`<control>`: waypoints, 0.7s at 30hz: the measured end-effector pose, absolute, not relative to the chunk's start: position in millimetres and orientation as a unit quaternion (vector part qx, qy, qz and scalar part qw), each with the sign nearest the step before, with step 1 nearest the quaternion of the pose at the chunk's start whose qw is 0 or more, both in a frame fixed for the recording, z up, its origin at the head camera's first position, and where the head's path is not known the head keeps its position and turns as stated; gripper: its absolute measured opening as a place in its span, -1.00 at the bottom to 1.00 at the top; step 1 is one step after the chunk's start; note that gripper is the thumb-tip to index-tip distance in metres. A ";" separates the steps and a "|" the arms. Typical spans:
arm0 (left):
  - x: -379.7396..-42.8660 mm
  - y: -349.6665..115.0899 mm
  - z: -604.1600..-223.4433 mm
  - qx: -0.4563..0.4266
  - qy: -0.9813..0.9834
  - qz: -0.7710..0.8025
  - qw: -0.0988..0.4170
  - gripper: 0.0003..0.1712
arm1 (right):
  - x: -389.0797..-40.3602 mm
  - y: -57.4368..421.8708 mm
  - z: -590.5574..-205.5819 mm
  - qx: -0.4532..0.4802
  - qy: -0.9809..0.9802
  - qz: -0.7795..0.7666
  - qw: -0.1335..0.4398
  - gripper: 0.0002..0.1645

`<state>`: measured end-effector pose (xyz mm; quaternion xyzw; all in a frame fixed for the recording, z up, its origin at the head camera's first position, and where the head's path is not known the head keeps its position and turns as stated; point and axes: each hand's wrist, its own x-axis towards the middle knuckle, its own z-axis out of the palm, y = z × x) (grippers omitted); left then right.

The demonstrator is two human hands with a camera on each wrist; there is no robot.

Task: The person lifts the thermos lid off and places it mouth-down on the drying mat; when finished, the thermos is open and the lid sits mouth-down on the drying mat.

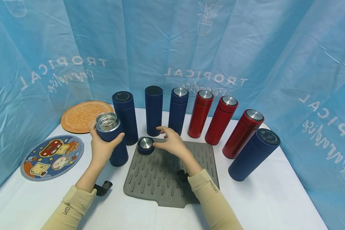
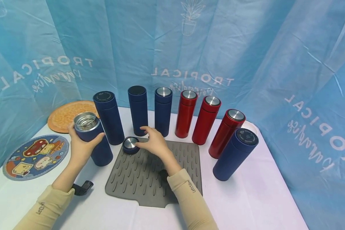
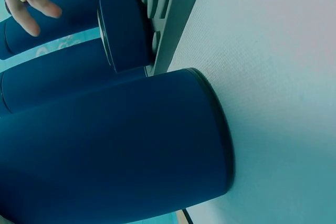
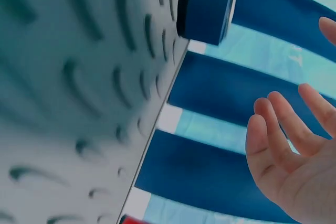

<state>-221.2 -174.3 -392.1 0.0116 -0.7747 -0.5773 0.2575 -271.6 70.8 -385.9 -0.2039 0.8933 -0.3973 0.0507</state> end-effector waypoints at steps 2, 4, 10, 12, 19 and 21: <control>-221.3 -173.7 -391.8 0.011 -0.774 -0.579 0.257 -0.01 | -270.2 78.8 -384.3 -0.199 0.890 -0.408 0.044 -0.21; -221.6 -173.5 -391.7 0.011 -0.775 -0.577 0.256 -0.01 | -269.3 86.7 -383.7 -0.192 0.887 -0.418 0.037 -0.22; -221.9 -174.7 -390.6 0.012 -0.778 -0.574 0.257 -0.01 | -267.6 107.1 -385.2 -0.168 0.881 -0.443 0.022 -0.23; -221.5 -175.2 -390.3 0.011 -0.777 -0.575 0.255 -0.01 | -267.3 113.3 -386.6 -0.162 0.876 -0.454 0.021 -0.22; -220.6 -175.3 -390.5 0.007 -0.777 -0.576 0.253 0.00 | -265.5 134.8 -390.4 -0.132 0.871 -0.474 0.006 -0.26; -220.5 -175.1 -390.8 0.008 -0.777 -0.575 0.255 0.00 | -264.5 140.4 -390.5 -0.122 0.870 -0.478 0.001 -0.28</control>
